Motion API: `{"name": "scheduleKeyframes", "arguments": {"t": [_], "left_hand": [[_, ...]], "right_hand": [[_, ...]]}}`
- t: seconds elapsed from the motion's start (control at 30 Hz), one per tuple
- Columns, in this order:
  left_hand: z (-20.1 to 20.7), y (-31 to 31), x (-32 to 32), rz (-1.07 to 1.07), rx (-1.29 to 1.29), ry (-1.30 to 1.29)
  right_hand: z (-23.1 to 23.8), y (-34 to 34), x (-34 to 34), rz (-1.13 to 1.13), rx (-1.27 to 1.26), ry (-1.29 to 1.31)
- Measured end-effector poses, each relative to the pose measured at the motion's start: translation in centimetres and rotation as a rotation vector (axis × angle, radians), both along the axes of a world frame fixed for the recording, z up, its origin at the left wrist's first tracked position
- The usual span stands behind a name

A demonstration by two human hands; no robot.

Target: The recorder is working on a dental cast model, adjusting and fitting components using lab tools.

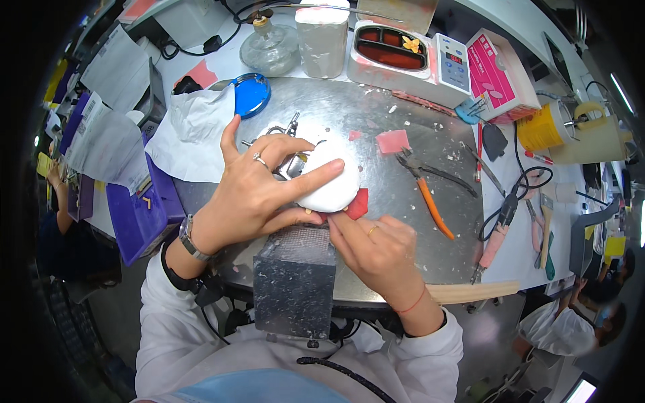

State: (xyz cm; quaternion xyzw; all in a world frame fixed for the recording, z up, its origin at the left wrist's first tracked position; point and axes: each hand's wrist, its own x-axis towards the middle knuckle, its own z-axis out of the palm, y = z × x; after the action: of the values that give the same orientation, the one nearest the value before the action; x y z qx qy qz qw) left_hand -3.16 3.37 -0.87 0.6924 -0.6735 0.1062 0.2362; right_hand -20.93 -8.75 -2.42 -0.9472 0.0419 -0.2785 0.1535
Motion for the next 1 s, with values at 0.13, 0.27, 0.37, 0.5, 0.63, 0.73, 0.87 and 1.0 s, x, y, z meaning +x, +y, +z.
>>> {"name": "scheduleKeyframes", "arguments": {"t": [0.13, 0.27, 0.37, 0.5, 0.63, 0.73, 0.87, 1.0], "left_hand": [[0.1, -0.1, -0.2, 0.01, -0.003, 0.036], [-0.1, -0.1, -0.2, 0.01, 0.003, -0.001], [0.0, -0.1, -0.3, 0.016, -0.012, 0.05], [0.2, -0.2, -0.4, 0.006, 0.021, 0.018], [0.0, -0.1, -0.4, 0.011, 0.021, 0.021], [0.2, -0.1, -0.5, 0.006, 0.043, 0.02], [-0.3, -0.2, -0.2, -0.023, 0.015, -0.045], [-1.5, 0.1, 1.0, -0.052, -0.19, 0.455]], "right_hand": [[-0.3, 0.0, 0.1, -0.003, -0.032, -0.045], [-0.3, 0.1, 0.0, -0.011, 0.014, -0.033], [-0.5, 0.0, 0.1, -0.004, 0.007, -0.046], [-0.7, -0.1, 0.2, -0.002, -0.007, -0.069], [-1.0, -0.3, 0.2, 0.003, -0.006, -0.053], [-1.0, -0.2, 0.0, 0.011, 0.025, -0.034], [-1.1, -0.4, 0.1, -0.013, 0.004, -0.069], [-0.5, -0.9, -0.5, -0.188, -0.106, -0.095]]}}
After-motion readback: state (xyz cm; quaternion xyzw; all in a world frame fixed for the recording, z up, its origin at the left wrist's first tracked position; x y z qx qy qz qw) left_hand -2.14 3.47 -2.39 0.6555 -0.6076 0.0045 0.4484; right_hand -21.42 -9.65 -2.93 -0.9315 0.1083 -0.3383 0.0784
